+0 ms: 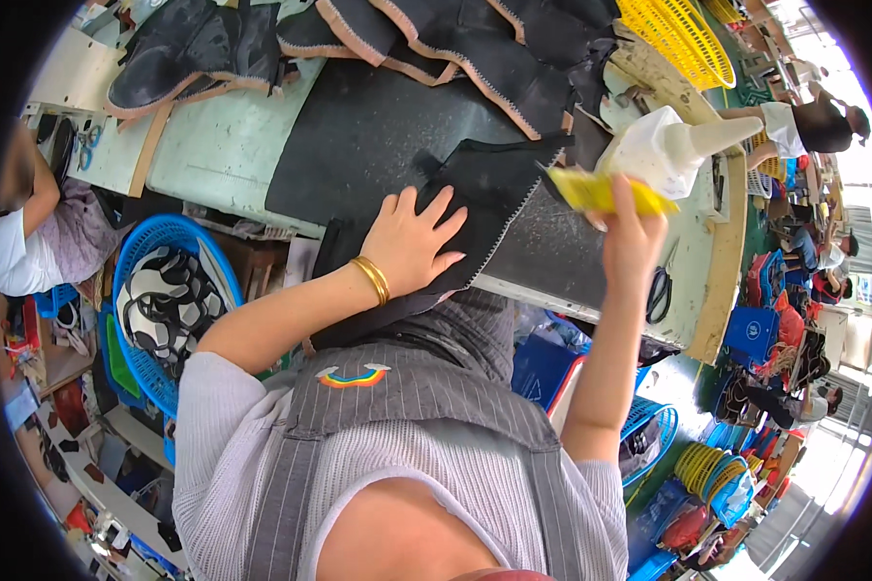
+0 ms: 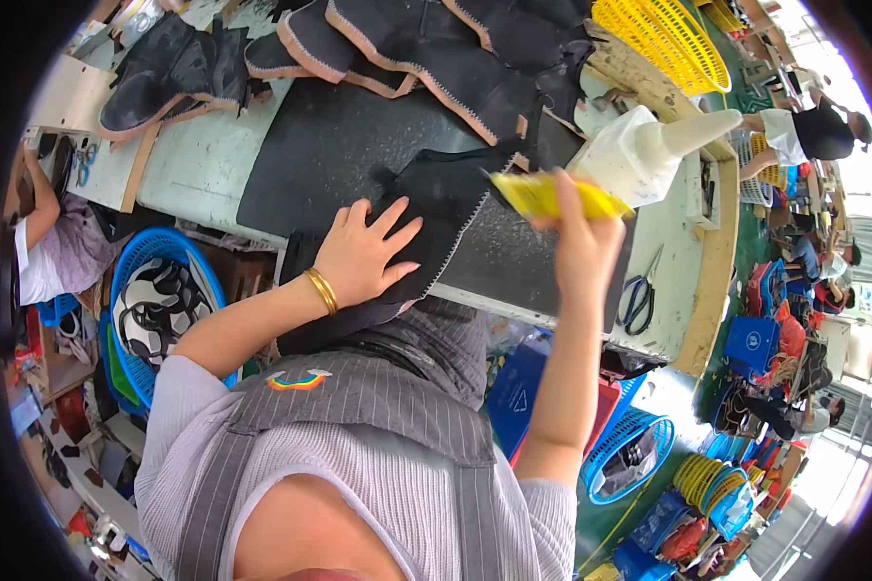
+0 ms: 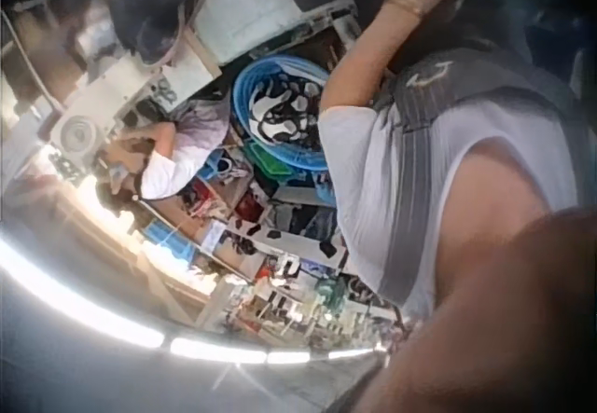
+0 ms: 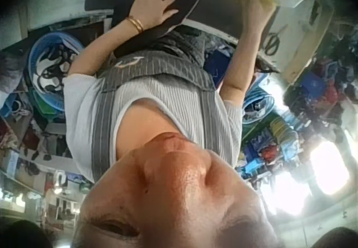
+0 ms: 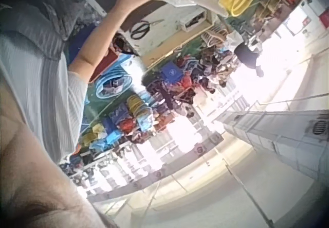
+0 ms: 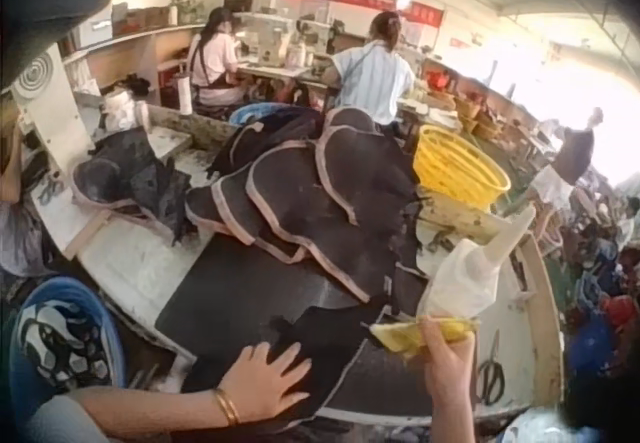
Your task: Applying glue to the edges of black leather shoe upper components using a brush and a glue container.
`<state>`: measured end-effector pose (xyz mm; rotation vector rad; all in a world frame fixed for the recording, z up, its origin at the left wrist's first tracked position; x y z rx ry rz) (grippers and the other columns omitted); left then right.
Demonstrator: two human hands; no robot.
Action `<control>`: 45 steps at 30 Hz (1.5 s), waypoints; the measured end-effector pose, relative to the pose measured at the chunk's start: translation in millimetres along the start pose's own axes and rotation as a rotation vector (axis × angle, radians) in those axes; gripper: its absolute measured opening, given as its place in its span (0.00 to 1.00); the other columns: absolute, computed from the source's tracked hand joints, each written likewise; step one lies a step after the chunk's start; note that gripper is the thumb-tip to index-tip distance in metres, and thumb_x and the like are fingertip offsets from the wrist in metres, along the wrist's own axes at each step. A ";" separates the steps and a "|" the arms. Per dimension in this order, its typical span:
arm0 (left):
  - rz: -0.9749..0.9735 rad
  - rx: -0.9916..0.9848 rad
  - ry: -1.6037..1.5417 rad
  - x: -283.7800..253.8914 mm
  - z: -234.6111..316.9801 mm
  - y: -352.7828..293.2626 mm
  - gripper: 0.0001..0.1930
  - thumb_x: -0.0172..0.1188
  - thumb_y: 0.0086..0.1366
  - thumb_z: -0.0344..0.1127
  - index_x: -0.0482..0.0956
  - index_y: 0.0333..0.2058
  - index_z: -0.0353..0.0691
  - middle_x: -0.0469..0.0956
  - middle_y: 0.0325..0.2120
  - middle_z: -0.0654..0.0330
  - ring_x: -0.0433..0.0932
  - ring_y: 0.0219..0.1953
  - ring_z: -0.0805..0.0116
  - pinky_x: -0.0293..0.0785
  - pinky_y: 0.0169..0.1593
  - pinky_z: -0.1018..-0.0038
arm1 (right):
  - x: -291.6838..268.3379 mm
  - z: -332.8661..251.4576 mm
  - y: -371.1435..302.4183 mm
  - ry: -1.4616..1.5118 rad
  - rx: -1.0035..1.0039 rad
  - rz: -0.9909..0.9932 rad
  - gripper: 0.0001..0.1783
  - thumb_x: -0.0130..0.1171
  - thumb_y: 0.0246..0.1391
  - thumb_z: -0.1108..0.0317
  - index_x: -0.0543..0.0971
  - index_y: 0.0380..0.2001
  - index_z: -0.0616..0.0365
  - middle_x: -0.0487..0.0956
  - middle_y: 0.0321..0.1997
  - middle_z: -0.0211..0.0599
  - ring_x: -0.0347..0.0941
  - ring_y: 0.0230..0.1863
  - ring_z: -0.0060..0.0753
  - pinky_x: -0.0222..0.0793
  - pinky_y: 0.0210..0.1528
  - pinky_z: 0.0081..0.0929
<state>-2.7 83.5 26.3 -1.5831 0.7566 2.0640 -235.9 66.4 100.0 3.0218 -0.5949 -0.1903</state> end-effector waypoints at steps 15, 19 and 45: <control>0.451 -0.162 -0.369 11.2 -28.9 1.6 0.10 0.61 0.50 0.31 0.77 0.32 0.37 0.74 0.34 0.62 0.70 0.37 0.61 0.69 0.43 0.71 | 113.4 49.1 34.7 -0.188 0.131 -0.391 0.13 0.59 0.50 0.65 0.77 0.27 0.68 0.76 0.21 0.31 0.71 0.20 0.17 0.66 0.21 0.15; 0.511 -0.242 -0.436 12.5 -35.8 -0.3 0.06 0.61 0.50 0.30 0.77 0.28 0.37 0.75 0.32 0.61 0.71 0.36 0.60 0.69 0.43 0.71 | 105.7 43.4 21.9 -0.279 0.198 -0.487 0.10 0.60 0.49 0.67 0.78 0.28 0.66 0.76 0.23 0.31 0.72 0.22 0.17 0.66 0.21 0.14; 0.402 -0.732 -1.201 47.6 -69.4 30.9 0.20 0.65 0.46 0.33 0.75 0.40 0.36 0.79 0.30 0.55 0.79 0.33 0.66 0.74 0.37 0.73 | 99.9 -16.1 27.1 -0.164 -0.142 -0.514 0.05 0.58 0.49 0.76 0.76 0.30 0.66 0.75 0.28 0.29 0.71 0.29 0.16 0.68 0.32 0.13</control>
Point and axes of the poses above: each hand's wrist, its own y-axis towards the middle knuckle, its own x-axis out of the palm, z = x × y, the point moved 5 cm from there along y, towards the middle knuckle
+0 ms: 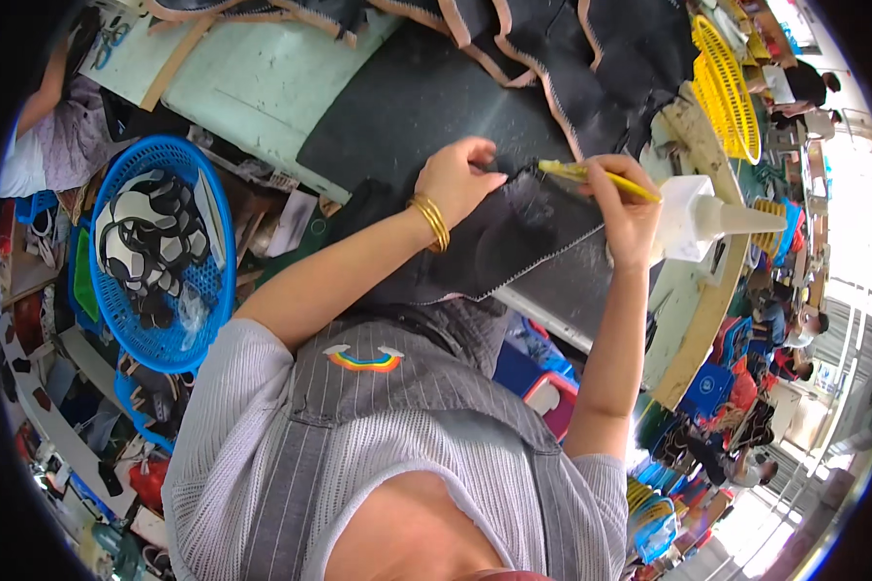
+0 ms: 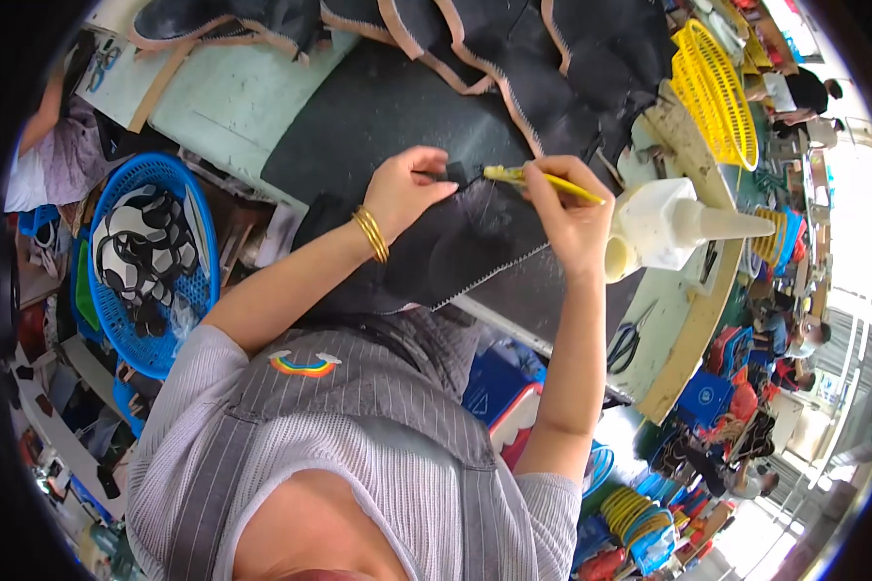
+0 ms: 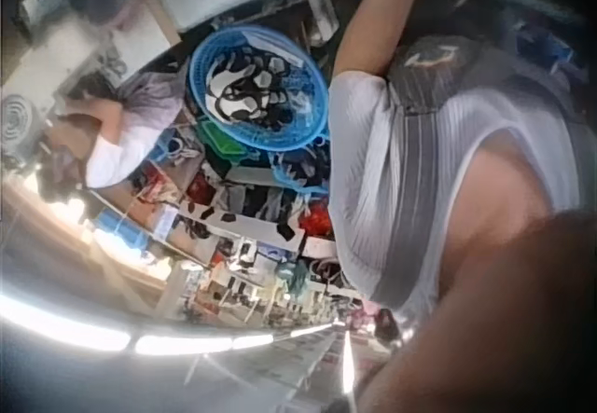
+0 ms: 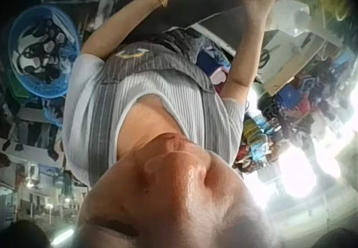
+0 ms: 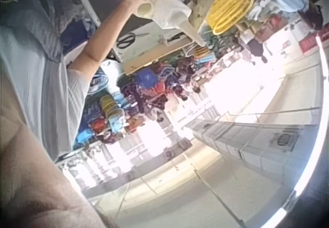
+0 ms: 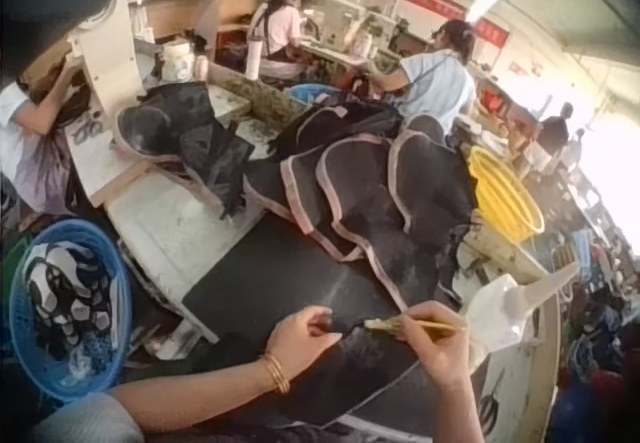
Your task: Applying glue to the edges of black leather shoe upper components using a brush and a glue container.
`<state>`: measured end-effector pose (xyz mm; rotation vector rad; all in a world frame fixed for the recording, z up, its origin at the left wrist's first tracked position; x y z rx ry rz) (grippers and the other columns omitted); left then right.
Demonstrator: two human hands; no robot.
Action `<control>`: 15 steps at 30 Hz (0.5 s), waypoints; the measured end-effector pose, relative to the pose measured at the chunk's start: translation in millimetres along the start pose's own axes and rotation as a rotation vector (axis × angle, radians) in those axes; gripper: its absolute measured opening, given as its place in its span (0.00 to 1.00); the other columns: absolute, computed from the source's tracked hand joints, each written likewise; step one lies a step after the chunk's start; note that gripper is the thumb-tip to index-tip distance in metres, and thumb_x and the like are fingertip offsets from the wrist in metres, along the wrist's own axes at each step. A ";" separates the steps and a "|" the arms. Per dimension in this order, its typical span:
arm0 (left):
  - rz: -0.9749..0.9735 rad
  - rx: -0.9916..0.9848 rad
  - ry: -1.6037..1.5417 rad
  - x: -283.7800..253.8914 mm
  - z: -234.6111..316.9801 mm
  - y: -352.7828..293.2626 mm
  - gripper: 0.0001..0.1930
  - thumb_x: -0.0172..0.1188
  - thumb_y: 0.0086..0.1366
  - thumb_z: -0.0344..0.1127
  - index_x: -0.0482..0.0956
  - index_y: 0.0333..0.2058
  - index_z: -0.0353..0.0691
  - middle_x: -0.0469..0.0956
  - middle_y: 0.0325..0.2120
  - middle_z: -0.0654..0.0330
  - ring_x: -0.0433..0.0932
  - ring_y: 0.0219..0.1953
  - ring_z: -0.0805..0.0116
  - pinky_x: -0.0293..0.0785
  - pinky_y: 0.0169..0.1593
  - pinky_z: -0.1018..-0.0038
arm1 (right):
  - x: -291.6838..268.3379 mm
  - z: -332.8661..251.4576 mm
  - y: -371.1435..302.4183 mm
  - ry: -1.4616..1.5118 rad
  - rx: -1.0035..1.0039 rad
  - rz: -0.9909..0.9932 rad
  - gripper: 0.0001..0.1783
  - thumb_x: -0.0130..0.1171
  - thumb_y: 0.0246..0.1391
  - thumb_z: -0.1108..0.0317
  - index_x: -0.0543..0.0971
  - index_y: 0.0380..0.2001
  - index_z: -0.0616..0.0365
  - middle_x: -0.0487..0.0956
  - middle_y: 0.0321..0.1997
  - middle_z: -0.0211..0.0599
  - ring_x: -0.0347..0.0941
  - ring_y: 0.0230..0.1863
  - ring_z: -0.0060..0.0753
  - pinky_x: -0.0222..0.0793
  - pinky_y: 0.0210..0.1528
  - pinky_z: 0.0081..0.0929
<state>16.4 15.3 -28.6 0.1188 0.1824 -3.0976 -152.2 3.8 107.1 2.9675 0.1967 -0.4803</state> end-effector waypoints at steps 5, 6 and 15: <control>-0.073 -0.138 -0.218 5.9 2.2 1.2 0.22 0.63 0.48 0.27 0.69 0.43 0.31 0.78 0.34 0.52 0.78 0.34 0.69 0.75 0.37 0.76 | 4.1 5.1 -2.7 -0.037 -0.079 -0.060 0.03 0.57 0.48 0.78 0.76 0.28 0.66 0.75 0.28 0.30 0.70 0.30 0.16 0.67 0.33 0.14; -0.070 -0.164 -0.302 6.6 0.5 1.4 0.22 0.62 0.49 0.26 0.68 0.43 0.30 0.77 0.34 0.51 0.77 0.33 0.69 0.75 0.38 0.76 | 9.7 3.6 -1.4 -0.096 -0.126 -0.109 0.03 0.57 0.47 0.79 0.75 0.27 0.66 0.75 0.28 0.30 0.70 0.30 0.17 0.67 0.33 0.15; -0.117 -0.288 -0.517 4.6 4.1 -5.9 0.20 0.59 0.53 0.24 0.64 0.45 0.32 0.75 0.34 0.55 0.76 0.34 0.72 0.73 0.41 0.78 | 30.4 -12.0 3.8 -0.312 -0.338 -0.109 0.04 0.60 0.40 0.77 0.75 0.23 0.63 0.75 0.24 0.38 0.74 0.26 0.32 0.68 0.31 0.24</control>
Point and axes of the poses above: each hand's wrist, its own y-axis towards the middle knuckle, its own x-axis out of the palm, z = x × y, the point moved 5 cm from there along y, towards the middle knuckle
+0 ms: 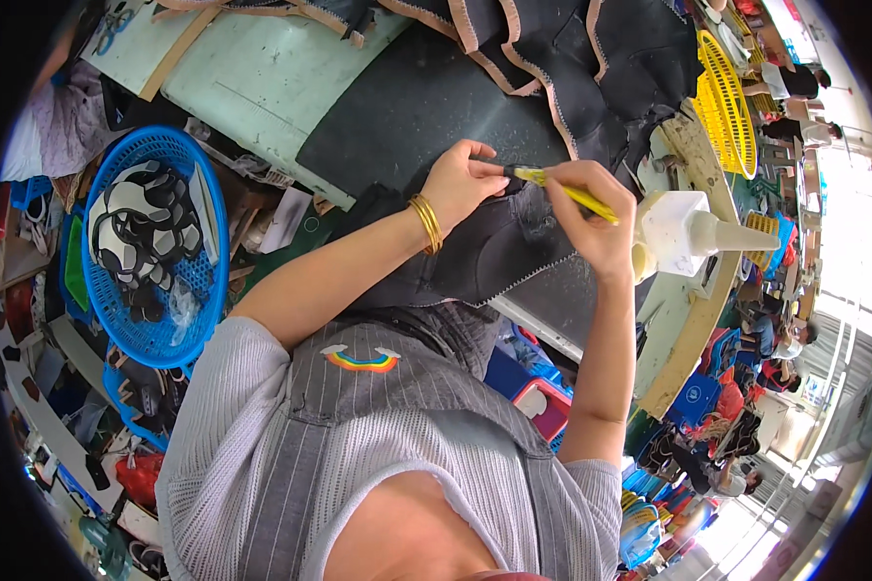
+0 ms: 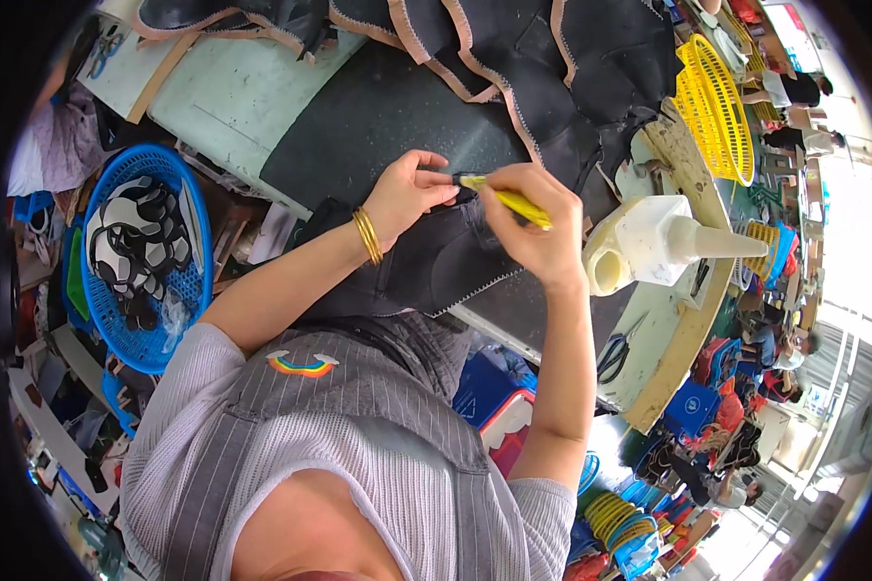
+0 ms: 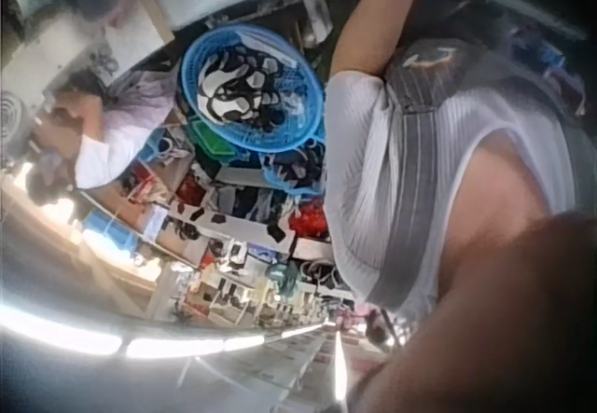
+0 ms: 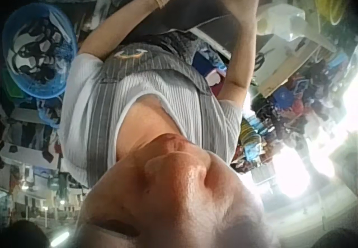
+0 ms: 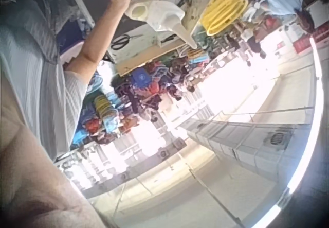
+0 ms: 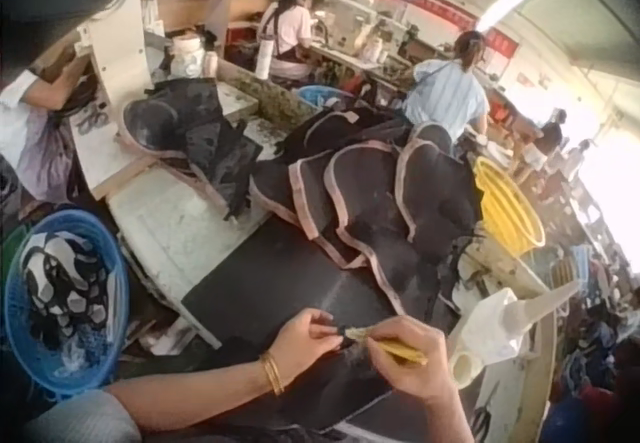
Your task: Applying glue to the edges of black leather shoe upper components using a brush and a glue container.
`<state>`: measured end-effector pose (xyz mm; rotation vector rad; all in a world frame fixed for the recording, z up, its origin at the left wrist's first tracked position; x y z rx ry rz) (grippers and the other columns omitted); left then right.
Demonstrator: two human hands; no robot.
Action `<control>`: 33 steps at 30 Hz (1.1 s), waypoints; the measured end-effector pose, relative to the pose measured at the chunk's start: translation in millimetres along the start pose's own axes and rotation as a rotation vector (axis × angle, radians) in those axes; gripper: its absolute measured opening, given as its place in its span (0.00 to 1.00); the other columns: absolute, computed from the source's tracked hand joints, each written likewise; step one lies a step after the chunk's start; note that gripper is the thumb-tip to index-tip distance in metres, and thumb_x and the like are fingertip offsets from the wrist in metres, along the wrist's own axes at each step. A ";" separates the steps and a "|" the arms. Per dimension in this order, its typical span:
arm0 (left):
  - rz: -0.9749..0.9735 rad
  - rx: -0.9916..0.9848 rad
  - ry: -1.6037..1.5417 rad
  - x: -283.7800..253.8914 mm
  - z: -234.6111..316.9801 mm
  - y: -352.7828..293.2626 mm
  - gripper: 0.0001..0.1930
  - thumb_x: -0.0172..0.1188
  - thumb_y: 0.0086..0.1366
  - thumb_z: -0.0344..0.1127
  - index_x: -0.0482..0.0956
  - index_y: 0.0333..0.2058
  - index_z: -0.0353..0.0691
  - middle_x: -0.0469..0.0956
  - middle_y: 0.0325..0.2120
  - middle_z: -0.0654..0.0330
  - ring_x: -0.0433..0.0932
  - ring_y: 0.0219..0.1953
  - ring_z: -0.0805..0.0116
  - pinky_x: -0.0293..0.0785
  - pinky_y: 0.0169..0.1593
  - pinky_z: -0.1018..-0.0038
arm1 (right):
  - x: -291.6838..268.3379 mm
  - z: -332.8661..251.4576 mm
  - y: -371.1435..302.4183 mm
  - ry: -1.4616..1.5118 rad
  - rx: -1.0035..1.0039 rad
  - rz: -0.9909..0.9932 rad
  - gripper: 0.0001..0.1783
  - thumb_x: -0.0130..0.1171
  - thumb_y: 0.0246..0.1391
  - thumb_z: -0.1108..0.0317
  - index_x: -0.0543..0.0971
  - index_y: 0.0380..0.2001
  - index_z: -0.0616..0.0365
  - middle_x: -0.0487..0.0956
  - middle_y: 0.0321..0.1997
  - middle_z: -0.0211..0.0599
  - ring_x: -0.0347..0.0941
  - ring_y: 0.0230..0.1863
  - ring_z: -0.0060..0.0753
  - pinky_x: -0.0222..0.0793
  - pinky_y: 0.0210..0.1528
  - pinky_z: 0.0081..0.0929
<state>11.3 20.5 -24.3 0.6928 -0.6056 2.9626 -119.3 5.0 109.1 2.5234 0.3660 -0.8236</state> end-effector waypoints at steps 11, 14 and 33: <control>-0.135 0.378 0.766 2.7 4.3 -15.7 0.22 0.59 0.50 0.24 0.63 0.44 0.32 0.78 0.31 0.53 0.79 0.31 0.65 0.74 0.37 0.73 | -6.7 15.9 -46.8 0.061 0.266 -0.058 0.03 0.59 0.44 0.77 0.75 0.25 0.64 0.75 0.24 0.33 0.71 0.25 0.22 0.66 0.30 0.18; -0.031 0.486 0.852 5.6 1.2 -16.1 0.17 0.57 0.50 0.23 0.64 0.40 0.34 0.78 0.27 0.53 0.79 0.30 0.61 0.74 0.35 0.71 | 1.4 30.9 -64.1 0.004 0.439 -0.128 0.05 0.60 0.43 0.74 0.75 0.24 0.64 0.75 0.23 0.39 0.71 0.22 0.28 0.66 0.25 0.22; -0.011 0.456 0.830 -0.6 4.1 -10.9 0.15 0.61 0.48 0.24 0.64 0.33 0.36 0.79 0.25 0.54 0.80 0.29 0.62 0.75 0.33 0.73 | -12.3 36.4 -105.7 0.196 0.681 0.154 0.09 0.59 0.50 0.67 0.77 0.26 0.65 0.77 0.22 0.33 0.71 0.21 0.17 0.66 0.24 0.14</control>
Point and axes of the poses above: each hand's wrist, its own y-axis towards the middle knuckle, its own x-axis out of the palm, z = x × y, the point moved 5 cm from there along y, towards the middle knuckle
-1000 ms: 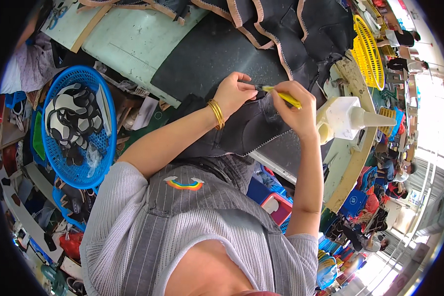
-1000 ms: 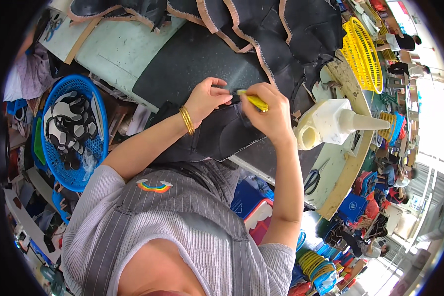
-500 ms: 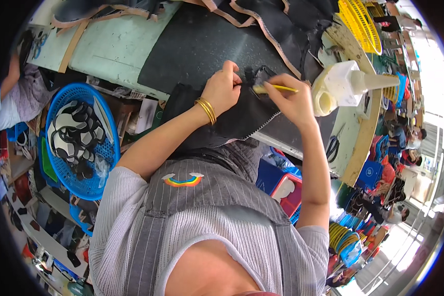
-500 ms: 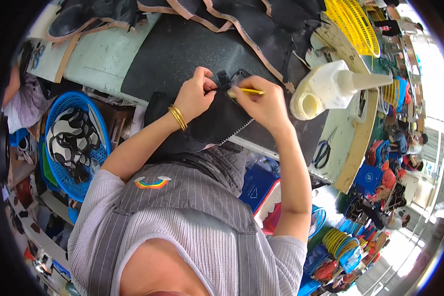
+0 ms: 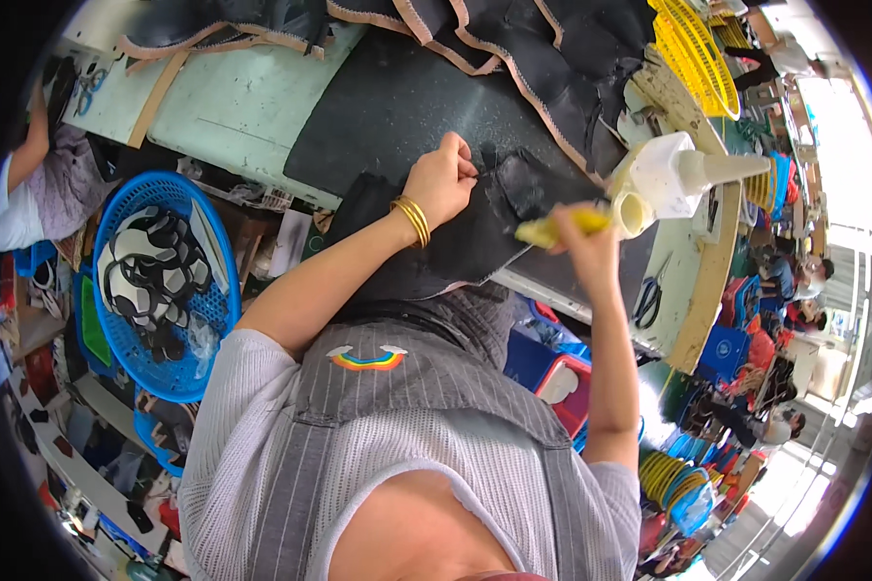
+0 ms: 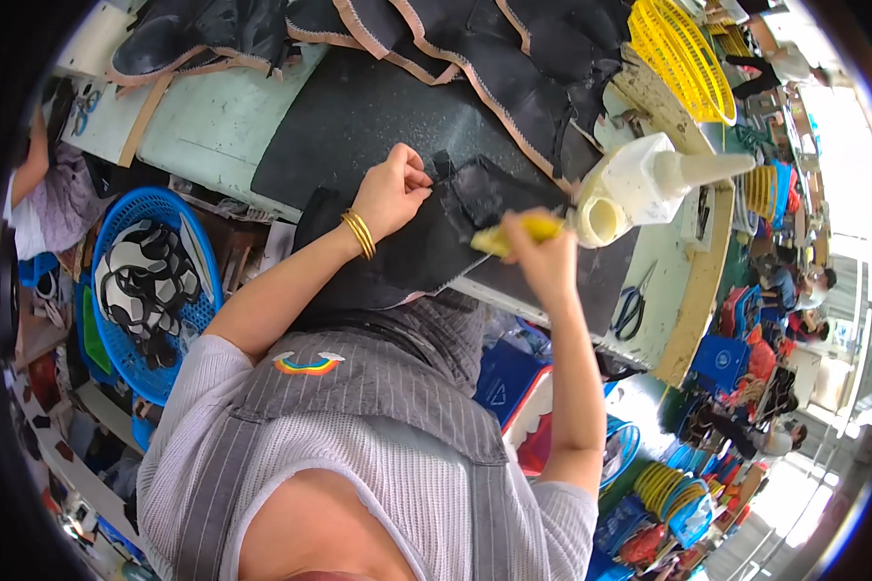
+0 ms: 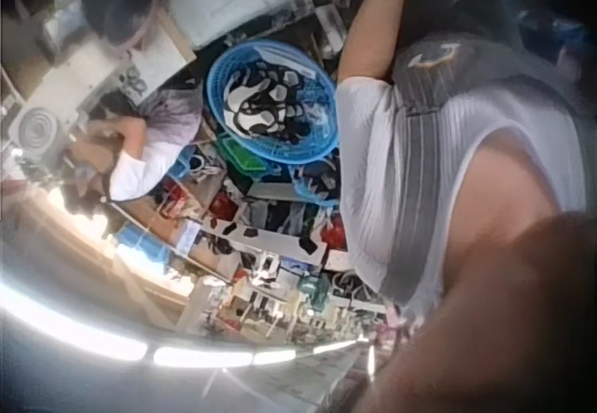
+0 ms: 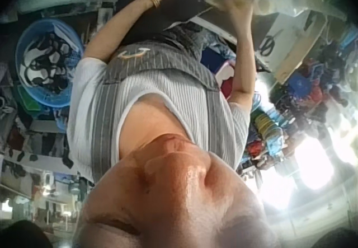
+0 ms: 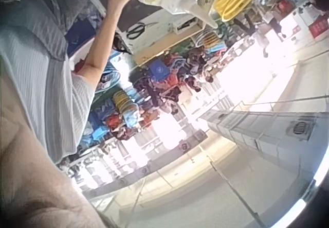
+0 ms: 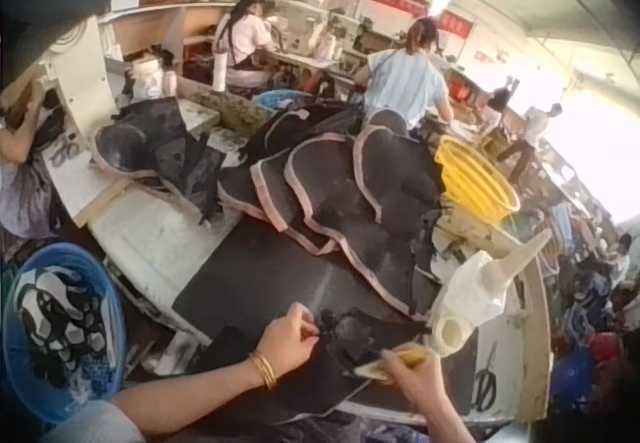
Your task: Applying glue to the edges of black leather shoe upper components using a brush and a glue container.
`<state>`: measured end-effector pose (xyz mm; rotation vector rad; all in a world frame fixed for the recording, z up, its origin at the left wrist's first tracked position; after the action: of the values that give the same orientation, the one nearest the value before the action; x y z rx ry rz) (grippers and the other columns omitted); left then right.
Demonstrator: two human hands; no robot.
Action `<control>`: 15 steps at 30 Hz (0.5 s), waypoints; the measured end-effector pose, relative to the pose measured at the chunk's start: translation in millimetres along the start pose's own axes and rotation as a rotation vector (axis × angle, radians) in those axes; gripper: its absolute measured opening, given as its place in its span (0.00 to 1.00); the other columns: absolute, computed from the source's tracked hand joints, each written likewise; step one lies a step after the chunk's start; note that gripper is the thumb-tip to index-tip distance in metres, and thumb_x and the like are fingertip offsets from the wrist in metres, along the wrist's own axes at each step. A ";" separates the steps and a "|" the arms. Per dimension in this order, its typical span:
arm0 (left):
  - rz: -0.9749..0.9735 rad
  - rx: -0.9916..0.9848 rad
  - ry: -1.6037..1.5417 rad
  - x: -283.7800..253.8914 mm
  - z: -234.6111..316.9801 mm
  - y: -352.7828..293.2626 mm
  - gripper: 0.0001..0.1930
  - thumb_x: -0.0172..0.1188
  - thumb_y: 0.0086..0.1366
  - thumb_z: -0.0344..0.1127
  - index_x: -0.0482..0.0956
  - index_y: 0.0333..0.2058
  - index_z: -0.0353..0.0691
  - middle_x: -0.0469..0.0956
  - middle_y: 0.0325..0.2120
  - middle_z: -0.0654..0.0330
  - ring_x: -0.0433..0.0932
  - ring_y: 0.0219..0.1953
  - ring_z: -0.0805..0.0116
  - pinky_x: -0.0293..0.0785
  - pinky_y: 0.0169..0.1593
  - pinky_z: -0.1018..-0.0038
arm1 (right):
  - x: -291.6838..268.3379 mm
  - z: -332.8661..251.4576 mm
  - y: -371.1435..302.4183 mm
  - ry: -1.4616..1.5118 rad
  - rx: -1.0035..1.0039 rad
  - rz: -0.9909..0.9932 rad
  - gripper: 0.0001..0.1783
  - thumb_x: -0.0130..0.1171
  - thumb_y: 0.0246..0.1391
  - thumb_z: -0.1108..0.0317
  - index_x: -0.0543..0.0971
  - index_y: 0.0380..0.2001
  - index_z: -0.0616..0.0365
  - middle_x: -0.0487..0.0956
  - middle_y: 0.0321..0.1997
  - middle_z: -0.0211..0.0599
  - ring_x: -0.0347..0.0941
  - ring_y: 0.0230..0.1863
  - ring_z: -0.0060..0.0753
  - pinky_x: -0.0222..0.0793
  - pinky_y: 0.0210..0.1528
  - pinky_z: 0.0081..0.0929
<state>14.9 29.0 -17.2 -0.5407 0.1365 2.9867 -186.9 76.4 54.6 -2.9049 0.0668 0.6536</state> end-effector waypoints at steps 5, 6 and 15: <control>0.032 -0.056 -0.022 5.7 2.0 4.1 0.14 0.60 0.48 0.23 0.65 0.32 0.36 0.79 0.25 0.54 0.80 0.28 0.64 0.74 0.32 0.74 | 42.6 8.8 -10.4 0.060 -0.108 -0.043 0.08 0.59 0.50 0.68 0.77 0.27 0.63 0.76 0.22 0.31 0.72 0.23 0.17 0.66 0.25 0.16; 0.046 -0.048 -0.021 5.7 0.0 8.8 0.14 0.60 0.48 0.23 0.65 0.32 0.36 0.79 0.25 0.53 0.80 0.28 0.64 0.74 0.33 0.74 | 55.6 0.4 -24.3 0.108 -0.077 -0.208 0.07 0.60 0.49 0.69 0.76 0.27 0.63 0.75 0.22 0.30 0.72 0.23 0.17 0.66 0.25 0.15; 0.082 -0.080 -0.195 -13.2 20.5 4.1 0.14 0.61 0.47 0.23 0.65 0.30 0.36 0.79 0.24 0.54 0.80 0.30 0.63 0.74 0.34 0.73 | 61.2 -10.6 -70.1 -0.032 -0.371 -0.341 0.05 0.59 0.45 0.76 0.77 0.29 0.63 0.77 0.29 0.33 0.72 0.27 0.24 0.67 0.30 0.19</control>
<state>19.6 26.0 6.9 -0.2537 0.0243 3.1140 -121.7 143.2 48.2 -3.1304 -0.6010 0.7124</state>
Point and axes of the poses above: each hand's wrist, its own y-axis towards the middle knuckle, its own x-axis out of the palm, z = x × y, the point moved 5 cm from there along y, towards the middle knuckle
